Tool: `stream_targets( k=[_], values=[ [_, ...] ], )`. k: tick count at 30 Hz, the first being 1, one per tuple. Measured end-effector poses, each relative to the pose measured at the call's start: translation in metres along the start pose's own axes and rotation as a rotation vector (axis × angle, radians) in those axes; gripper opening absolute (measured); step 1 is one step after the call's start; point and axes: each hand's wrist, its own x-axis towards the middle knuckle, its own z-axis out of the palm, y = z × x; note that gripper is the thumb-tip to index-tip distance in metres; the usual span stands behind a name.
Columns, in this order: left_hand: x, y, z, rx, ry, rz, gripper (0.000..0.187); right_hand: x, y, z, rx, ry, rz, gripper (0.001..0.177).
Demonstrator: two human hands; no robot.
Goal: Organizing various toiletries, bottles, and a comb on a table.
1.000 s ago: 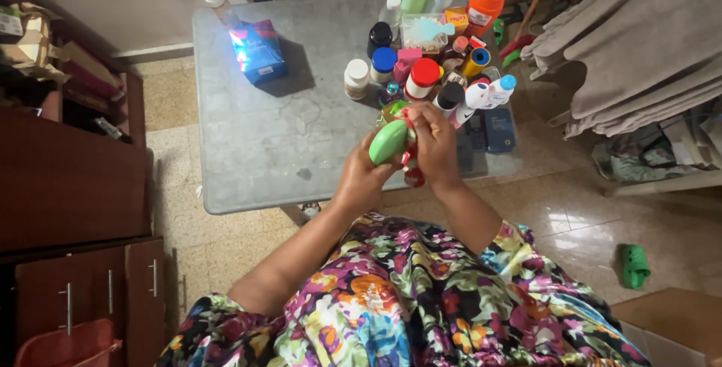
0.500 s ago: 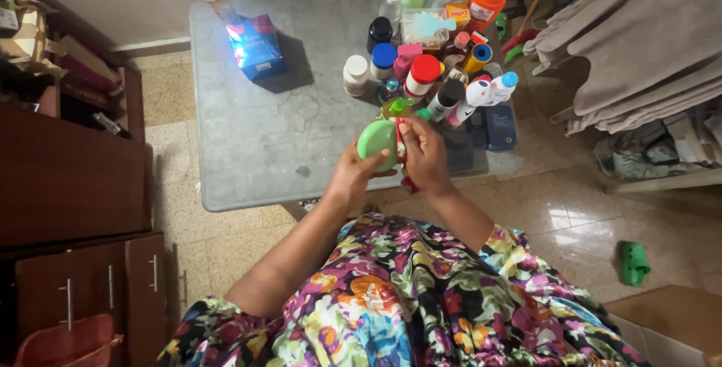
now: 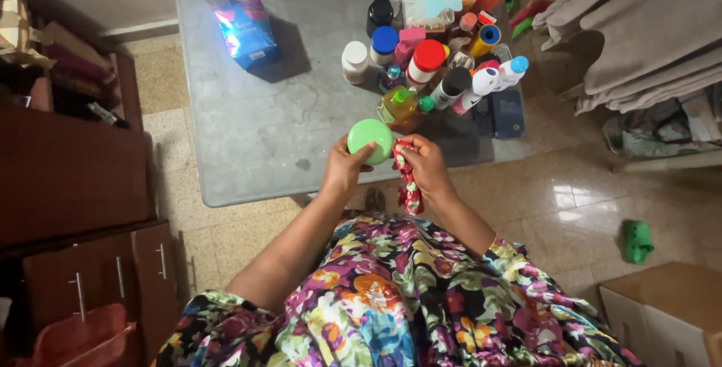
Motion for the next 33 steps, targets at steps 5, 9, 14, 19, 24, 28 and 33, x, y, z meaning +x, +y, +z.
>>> stream_targets(
  k=[5,9,14,19,24,28,33],
  values=[
    [-0.005,0.017,0.009,0.19,0.064,0.067,0.047,-0.002,-0.002,0.001,0.071,0.01,0.027,0.015],
    [-0.004,0.03,0.018,0.269,0.061,0.102,0.051,0.002,-0.001,0.0,0.12,0.024,0.007,0.013],
    [0.011,0.039,0.024,0.228,-0.063,0.082,0.054,0.012,-0.004,-0.01,0.13,0.094,-0.042,0.011],
    [0.033,0.05,0.032,0.377,-0.13,0.097,0.053,0.023,-0.019,-0.02,0.109,0.16,-0.078,0.012],
    [0.061,0.037,0.031,0.2,-0.115,0.103,0.044,0.035,-0.032,-0.017,0.079,0.164,-0.138,0.013],
    [0.068,0.04,0.026,0.163,-0.077,0.1,0.042,0.04,-0.042,-0.006,0.067,0.142,-0.124,0.013],
    [0.081,0.05,0.014,0.183,-0.045,0.098,0.043,0.051,-0.043,0.005,0.081,0.123,-0.089,0.017]
  ],
)
